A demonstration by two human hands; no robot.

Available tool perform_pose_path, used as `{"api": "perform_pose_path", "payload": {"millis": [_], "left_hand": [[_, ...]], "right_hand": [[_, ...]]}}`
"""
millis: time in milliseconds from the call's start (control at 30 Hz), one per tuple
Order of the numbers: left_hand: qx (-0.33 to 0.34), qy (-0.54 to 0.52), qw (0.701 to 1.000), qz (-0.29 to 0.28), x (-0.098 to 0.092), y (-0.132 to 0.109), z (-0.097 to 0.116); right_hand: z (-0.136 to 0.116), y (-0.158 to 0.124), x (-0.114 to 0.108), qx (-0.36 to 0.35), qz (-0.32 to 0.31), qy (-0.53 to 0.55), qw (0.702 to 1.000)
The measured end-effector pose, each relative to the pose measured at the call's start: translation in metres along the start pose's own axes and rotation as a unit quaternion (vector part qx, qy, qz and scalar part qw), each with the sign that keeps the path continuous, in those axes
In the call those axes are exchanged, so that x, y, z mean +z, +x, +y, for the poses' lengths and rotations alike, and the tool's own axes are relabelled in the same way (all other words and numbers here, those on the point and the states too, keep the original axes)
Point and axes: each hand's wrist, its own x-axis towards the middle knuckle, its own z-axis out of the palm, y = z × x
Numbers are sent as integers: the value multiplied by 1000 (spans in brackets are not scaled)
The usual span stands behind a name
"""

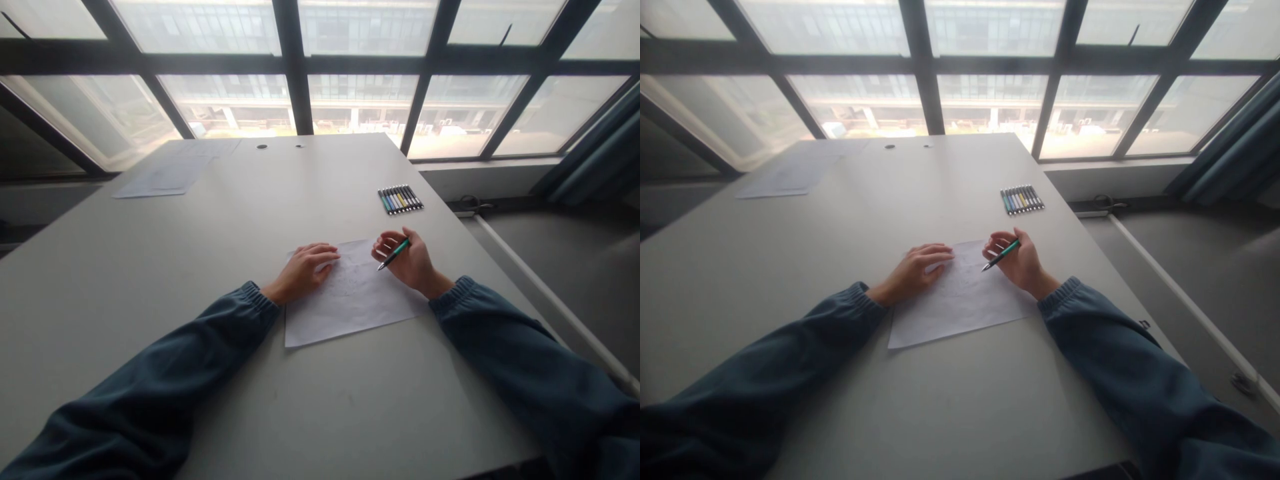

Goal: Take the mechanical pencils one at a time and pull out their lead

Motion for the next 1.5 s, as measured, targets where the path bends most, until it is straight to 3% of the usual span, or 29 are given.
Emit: {"api": "perform_pose_path", "payload": {"millis": [233,533,833,967,1067,1233,1400,1500], "left_hand": [[4,13,999,-38,-1,-2,1],[2,-1,1000,-31,0,-2,0],[0,-3,1000,-27,0,-2,1],[2,4,1000,-24,0,-3,2],[3,3,1000,-22,0,-2,2],[0,-7,1000,-20,-1,-1,4],[-5,-19,1000,-22,-3,0,6],[-4,-9,1000,-27,-3,0,6]], "right_hand": [[-1,-6,6,-50,-5,-99,994],[6,-15,14,-69,16,-136,988],[21,-22,22,-201,56,-234,950],[27,-30,26,-175,-18,-290,941],[33,-35,30,-156,-79,-360,916],[47,-36,28,-211,-62,-494,841],[55,-35,20,-142,-87,-528,832],[55,-34,18,-151,-80,-562,809]]}}
